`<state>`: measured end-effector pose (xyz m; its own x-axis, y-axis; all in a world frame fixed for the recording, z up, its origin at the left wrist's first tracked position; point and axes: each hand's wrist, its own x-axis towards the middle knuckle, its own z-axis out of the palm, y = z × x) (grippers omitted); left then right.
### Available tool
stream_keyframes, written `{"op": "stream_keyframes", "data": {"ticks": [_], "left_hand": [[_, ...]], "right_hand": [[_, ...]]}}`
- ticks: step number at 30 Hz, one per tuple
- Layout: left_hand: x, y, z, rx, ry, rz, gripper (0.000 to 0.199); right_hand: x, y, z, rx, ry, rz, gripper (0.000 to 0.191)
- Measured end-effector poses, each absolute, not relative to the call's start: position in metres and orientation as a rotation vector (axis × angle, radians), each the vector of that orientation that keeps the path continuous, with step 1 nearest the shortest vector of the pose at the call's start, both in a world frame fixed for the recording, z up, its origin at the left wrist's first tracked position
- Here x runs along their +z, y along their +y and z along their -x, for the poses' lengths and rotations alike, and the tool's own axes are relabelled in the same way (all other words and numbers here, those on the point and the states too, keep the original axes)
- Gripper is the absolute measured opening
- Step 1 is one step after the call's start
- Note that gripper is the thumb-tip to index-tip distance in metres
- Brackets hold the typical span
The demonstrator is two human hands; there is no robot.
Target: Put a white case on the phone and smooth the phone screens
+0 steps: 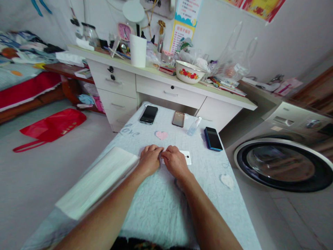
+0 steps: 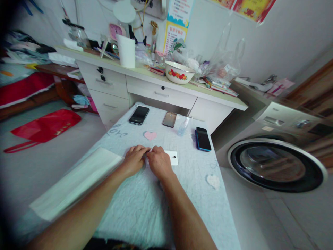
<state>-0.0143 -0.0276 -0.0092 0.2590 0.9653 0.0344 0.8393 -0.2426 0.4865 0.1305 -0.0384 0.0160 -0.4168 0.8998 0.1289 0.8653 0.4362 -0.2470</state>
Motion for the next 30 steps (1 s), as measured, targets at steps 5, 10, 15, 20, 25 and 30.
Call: {"op": "stream_keyframes", "data": {"ticks": [5,10,15,20,25,30], "left_hand": [[-0.009,-0.028,0.014,0.463,1.664,-2.156,0.049],[-0.01,-0.027,0.013,0.451,1.678,-2.154,0.05],[-0.009,-0.027,0.012,0.453,1.683,-2.164,0.049],[-0.007,-0.028,0.012,0.458,1.678,-2.163,0.047],[-0.008,-0.028,0.013,0.444,1.684,-2.164,0.046],[-0.008,-0.028,0.012,0.446,1.678,-2.172,0.047]], "right_hand": [[0.018,-0.038,-0.131,0.2,-2.427,1.599,0.023],[0.021,-0.042,-0.138,0.278,-2.49,1.508,0.022],[0.023,-0.045,-0.145,0.316,-2.577,1.387,0.018],[0.023,-0.044,-0.141,0.296,-2.547,1.443,0.018],[0.02,-0.04,-0.134,0.235,-2.478,1.519,0.018],[0.017,-0.035,-0.134,0.202,-2.405,1.624,0.021]]}}
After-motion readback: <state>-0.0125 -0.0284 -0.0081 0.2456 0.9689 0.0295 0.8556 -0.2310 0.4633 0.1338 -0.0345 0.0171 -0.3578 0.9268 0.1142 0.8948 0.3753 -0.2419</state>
